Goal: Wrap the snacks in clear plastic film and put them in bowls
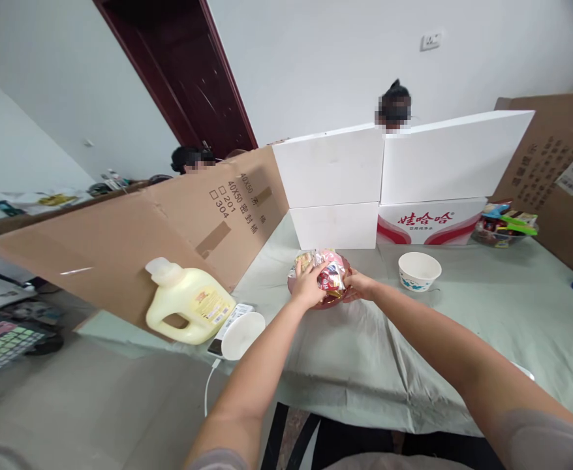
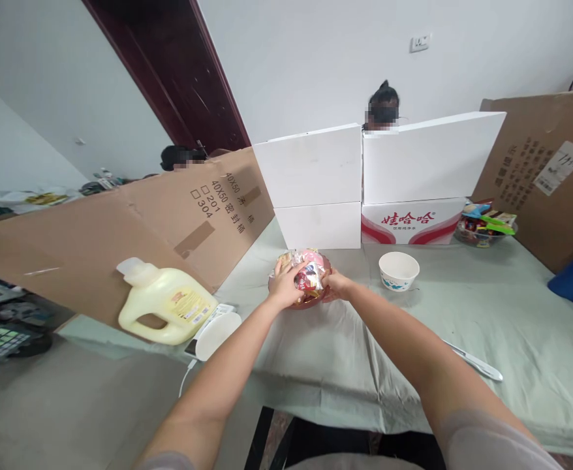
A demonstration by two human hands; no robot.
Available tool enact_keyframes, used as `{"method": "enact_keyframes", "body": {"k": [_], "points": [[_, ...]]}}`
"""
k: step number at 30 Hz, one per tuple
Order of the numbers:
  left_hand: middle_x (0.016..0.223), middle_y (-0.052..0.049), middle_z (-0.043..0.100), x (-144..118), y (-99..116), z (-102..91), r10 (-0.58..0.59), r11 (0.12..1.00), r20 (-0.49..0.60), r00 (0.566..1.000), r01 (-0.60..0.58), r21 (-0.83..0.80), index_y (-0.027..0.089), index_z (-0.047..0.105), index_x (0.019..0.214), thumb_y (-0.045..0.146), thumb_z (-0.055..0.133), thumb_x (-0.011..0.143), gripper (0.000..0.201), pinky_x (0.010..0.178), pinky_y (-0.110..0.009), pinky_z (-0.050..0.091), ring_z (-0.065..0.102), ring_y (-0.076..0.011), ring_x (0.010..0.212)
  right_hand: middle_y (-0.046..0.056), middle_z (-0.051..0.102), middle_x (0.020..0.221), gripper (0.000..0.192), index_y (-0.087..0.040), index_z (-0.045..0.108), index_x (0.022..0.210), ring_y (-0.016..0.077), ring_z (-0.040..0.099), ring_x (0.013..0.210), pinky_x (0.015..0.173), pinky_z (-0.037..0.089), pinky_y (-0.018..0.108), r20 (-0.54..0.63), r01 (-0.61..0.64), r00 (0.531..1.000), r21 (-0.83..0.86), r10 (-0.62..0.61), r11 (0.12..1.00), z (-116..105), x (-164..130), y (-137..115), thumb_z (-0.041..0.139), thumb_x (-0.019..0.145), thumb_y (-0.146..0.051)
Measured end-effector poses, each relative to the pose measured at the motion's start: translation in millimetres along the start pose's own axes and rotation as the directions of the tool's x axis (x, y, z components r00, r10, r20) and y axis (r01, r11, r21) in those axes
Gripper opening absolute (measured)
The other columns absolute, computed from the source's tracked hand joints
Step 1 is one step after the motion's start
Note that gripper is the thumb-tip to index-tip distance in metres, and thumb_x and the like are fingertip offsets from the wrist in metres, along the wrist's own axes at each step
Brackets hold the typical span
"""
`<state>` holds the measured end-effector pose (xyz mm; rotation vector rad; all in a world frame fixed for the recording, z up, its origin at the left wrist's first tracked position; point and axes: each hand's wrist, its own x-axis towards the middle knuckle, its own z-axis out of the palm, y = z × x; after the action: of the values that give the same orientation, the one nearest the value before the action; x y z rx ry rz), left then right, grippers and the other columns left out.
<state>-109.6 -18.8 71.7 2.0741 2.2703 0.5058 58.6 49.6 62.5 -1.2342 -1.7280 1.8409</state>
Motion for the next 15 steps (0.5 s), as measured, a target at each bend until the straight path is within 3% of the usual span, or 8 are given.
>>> {"method": "enact_keyframes", "body": {"k": [4,8,11,15], "points": [[0.137,0.001,0.057,6.3,-12.3,-19.9,-0.037,0.993,-0.187,0.982,0.015,-0.118,0.032,0.057,0.132,0.02,0.07,0.068,0.067,0.115,-0.038,0.035,0.037,-0.0278,0.136,0.017,0.062,0.117,0.077,-0.02,0.033,0.141,0.0306,0.067,0.09,0.075,0.055,0.044,-0.117,0.077,0.985,-0.367,-0.128,0.927,-7.5,-0.9,-40.5,0.069,0.074,-0.035],[0.135,-0.001,0.059,1.1,-25.9,-32.9,-0.064,0.991,-0.315,0.947,0.024,-0.129,0.027,0.06,0.129,0.017,0.068,0.07,0.06,0.115,-0.037,0.034,0.041,-0.0263,0.133,0.02,0.045,0.14,0.079,-0.024,0.023,0.15,0.0363,0.053,0.12,0.097,0.043,0.048,-0.165,0.116,0.937,-0.686,-0.309,0.718,-3.6,3.4,-81.2,0.064,0.082,-0.031],[0.133,-0.001,0.061,-13.1,-30.2,-22.3,-0.077,0.994,-0.317,0.945,0.046,-0.103,0.029,0.063,0.126,0.015,0.061,0.076,0.052,0.119,-0.039,0.027,0.043,-0.0239,0.133,0.022,0.042,0.142,0.074,-0.024,0.022,0.152,0.0375,0.043,0.129,0.102,0.036,0.051,-0.146,0.102,0.91,-0.827,-0.387,0.552,9.0,6.2,-93.9,0.056,0.086,-0.022],[0.135,-0.004,0.06,-30.8,-30.5,2.6,-0.101,0.995,-0.251,0.963,0.092,-0.047,0.027,0.059,0.128,0.011,0.061,0.074,0.057,0.121,-0.045,0.02,0.046,-0.0243,0.132,0.021,0.045,0.14,0.071,-0.024,0.023,0.151,0.0339,0.042,0.13,0.101,0.037,0.045,-0.094,0.091,0.902,-0.912,-0.421,0.399,22.3,8.5,-99.4,0.054,0.088,-0.02]]}}
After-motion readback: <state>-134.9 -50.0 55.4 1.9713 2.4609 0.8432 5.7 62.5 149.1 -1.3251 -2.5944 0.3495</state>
